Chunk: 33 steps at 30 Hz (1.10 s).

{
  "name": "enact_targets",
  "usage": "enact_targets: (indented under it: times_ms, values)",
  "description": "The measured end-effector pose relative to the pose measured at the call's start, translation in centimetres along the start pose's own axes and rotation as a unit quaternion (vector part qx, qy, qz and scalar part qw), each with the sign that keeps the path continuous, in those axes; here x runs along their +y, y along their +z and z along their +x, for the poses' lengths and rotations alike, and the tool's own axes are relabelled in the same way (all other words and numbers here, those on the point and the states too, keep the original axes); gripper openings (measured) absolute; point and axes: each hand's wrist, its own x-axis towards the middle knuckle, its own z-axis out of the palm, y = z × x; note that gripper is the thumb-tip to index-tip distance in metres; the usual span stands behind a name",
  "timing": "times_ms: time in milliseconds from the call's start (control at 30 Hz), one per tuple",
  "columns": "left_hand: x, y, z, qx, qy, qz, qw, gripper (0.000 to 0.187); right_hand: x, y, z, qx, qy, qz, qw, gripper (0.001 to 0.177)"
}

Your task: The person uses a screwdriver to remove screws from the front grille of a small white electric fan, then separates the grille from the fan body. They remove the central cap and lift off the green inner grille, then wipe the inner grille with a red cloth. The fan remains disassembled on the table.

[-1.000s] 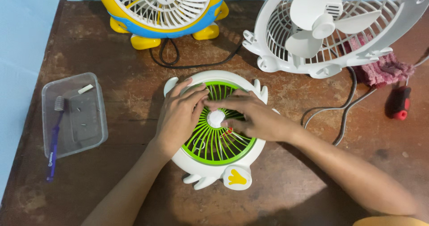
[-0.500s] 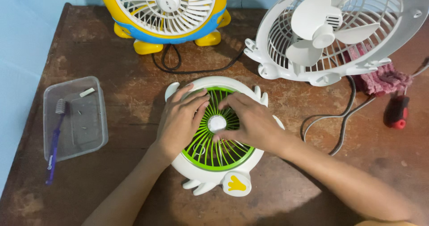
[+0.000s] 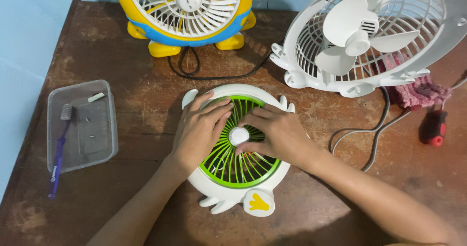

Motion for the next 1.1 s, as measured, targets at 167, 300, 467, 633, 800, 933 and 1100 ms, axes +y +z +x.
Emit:
enact_targets:
  times_ms: [167,300,467,633,800,933,1100]
  values:
    - [-0.2,-0.2,0.1,-0.021,0.018,0.023,0.999,0.023,1.1,-0.3,-0.2,-0.02,-0.022,0.05,0.998,0.063]
    - [-0.1,0.1,0.3,-0.021,0.018,0.029,0.999,0.022,2.6,-1.4,0.3,-0.02,0.017,0.128,0.991,0.057]
    - [0.1,0.0,0.1,-0.018,0.013,0.016,1.0,0.023,1.8,-1.7,0.7,-0.035,0.005,0.111,0.993,0.06]
    - [0.2,0.1,0.0,-0.024,0.007,0.016,1.0,0.023,-1.3,0.1,-0.8,0.047,0.041,-0.063,0.996,0.074]
    - [0.3,0.1,0.1,-0.019,0.014,0.015,1.0,0.025,-2.5,0.5,-1.4,0.011,0.073,-0.043,0.996,0.055]
    - [0.3,0.0,0.0,-0.014,0.012,0.01,1.0,0.024,-2.9,0.0,-1.8,0.016,0.016,-0.133,0.991,0.052]
    - [0.4,-0.1,0.1,-0.014,0.011,0.008,1.0,0.024,-2.1,-0.3,-1.7,-0.005,0.026,-0.034,0.999,0.069]
